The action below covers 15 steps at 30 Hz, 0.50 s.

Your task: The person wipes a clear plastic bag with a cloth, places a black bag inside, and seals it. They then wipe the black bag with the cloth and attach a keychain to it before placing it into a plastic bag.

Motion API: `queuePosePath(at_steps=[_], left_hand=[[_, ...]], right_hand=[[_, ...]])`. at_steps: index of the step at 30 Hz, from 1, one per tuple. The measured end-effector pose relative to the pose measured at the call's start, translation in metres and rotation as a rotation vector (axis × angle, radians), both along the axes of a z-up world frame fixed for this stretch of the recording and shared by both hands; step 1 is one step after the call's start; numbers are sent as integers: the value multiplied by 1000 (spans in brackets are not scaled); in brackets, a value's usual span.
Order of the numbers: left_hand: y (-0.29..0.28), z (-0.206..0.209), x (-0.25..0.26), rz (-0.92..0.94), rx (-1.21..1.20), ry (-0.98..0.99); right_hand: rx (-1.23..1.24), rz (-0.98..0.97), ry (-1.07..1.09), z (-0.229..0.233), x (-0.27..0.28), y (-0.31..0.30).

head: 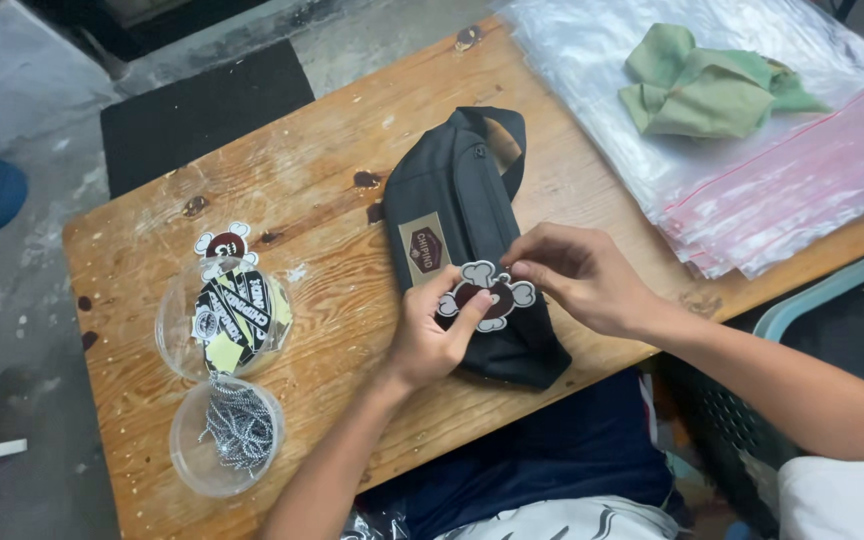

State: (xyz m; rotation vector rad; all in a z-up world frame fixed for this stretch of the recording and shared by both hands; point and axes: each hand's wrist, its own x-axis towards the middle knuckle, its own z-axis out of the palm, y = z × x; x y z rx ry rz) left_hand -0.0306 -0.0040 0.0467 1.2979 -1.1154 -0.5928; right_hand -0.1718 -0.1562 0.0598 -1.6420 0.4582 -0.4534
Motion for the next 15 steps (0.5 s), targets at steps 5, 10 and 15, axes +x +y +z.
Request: queuePosePath(at_steps=[5, 10, 15], left_hand=[[0, -4, 2, -30, -17, 2], [1, -3, 3, -49, -30, 39], [1, -5, 8, -109, 26, 92]], right_hand=[[27, 57, 22, -7, 0, 1], [50, 112, -12, -6, -4, -3], [9, 140, 24, -2, -4, -3]])
